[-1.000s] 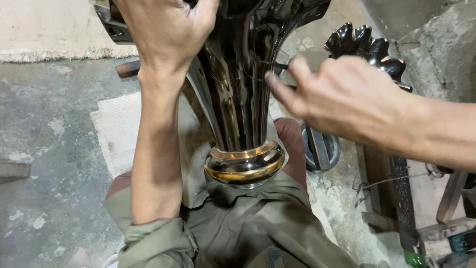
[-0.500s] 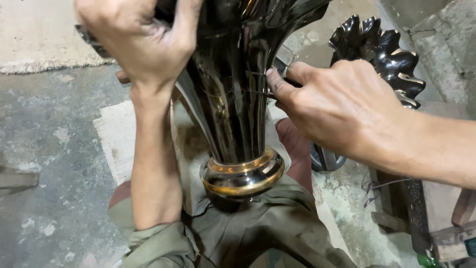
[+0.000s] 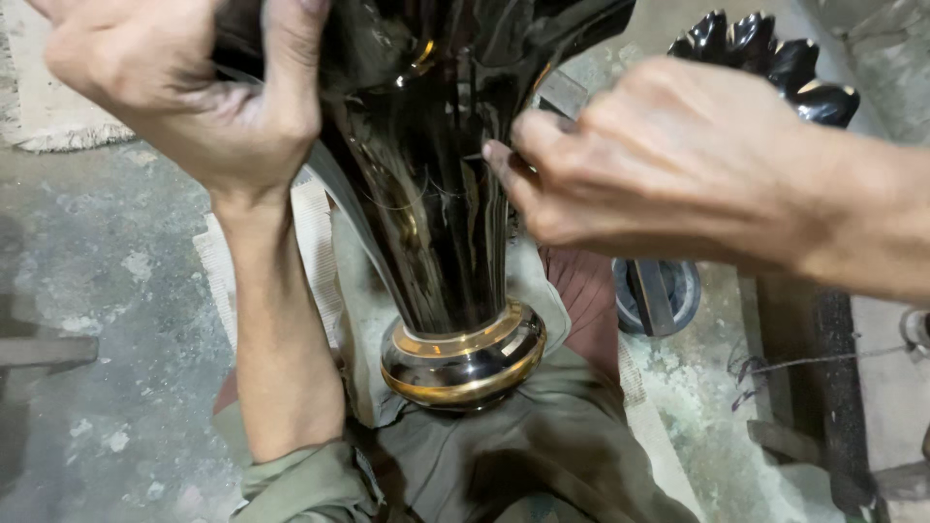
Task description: The person uses a small metal scraper to remove residue from the surface of a dark, glossy vase. They hold the vase with one hand and scrape with the other, rotating the vase to access different areas.
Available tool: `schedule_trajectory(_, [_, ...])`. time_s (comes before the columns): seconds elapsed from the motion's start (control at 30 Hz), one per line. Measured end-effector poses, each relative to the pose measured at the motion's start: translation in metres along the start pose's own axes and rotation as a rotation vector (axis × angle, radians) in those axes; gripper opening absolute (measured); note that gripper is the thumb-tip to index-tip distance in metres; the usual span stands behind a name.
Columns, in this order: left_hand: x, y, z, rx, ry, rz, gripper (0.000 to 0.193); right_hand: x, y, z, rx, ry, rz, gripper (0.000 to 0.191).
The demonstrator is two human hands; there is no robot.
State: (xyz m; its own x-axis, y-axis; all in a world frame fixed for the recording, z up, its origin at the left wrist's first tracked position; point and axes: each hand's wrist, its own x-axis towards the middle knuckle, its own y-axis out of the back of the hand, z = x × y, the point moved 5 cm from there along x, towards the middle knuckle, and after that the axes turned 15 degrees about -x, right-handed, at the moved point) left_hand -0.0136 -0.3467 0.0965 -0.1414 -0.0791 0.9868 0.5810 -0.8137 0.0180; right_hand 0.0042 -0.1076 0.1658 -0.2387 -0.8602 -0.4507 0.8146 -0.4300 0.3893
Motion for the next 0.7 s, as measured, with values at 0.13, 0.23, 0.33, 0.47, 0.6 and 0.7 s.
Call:
schedule_trajectory(0.13, [-0.001,-0.002,0.002,-0.016,-0.078,-0.032,0.052,-0.002,0.0,-0.002,-0.094,0.021,0.058,0.031])
schedule_trajectory(0.23, [-0.006,-0.002,0.002,-0.013,-0.011,-0.025,0.053,-0.001,0.002,-0.003,-0.103,0.047,0.062,0.025])
schedule_trajectory(0.33, [-0.009,-0.004,0.004,-0.043,0.001,-0.017,0.056,0.002,0.006,-0.006,-0.104,0.071,0.048,0.018])
schedule_trajectory(0.47, [-0.007,-0.004,0.006,-0.056,0.004,-0.004,0.061,0.001,0.004,-0.008,-0.108,0.094,0.043,0.011])
schedule_trajectory(0.6, [-0.007,-0.003,0.007,-0.005,0.039,-0.018,0.06,-0.006,-0.003,-0.009,-0.104,0.119,0.02,0.009])
schedule_trajectory(0.7, [-0.014,-0.004,0.012,0.212,0.0,0.033,0.06,-0.009,-0.003,-0.008,-0.078,0.123,-0.004,0.013])
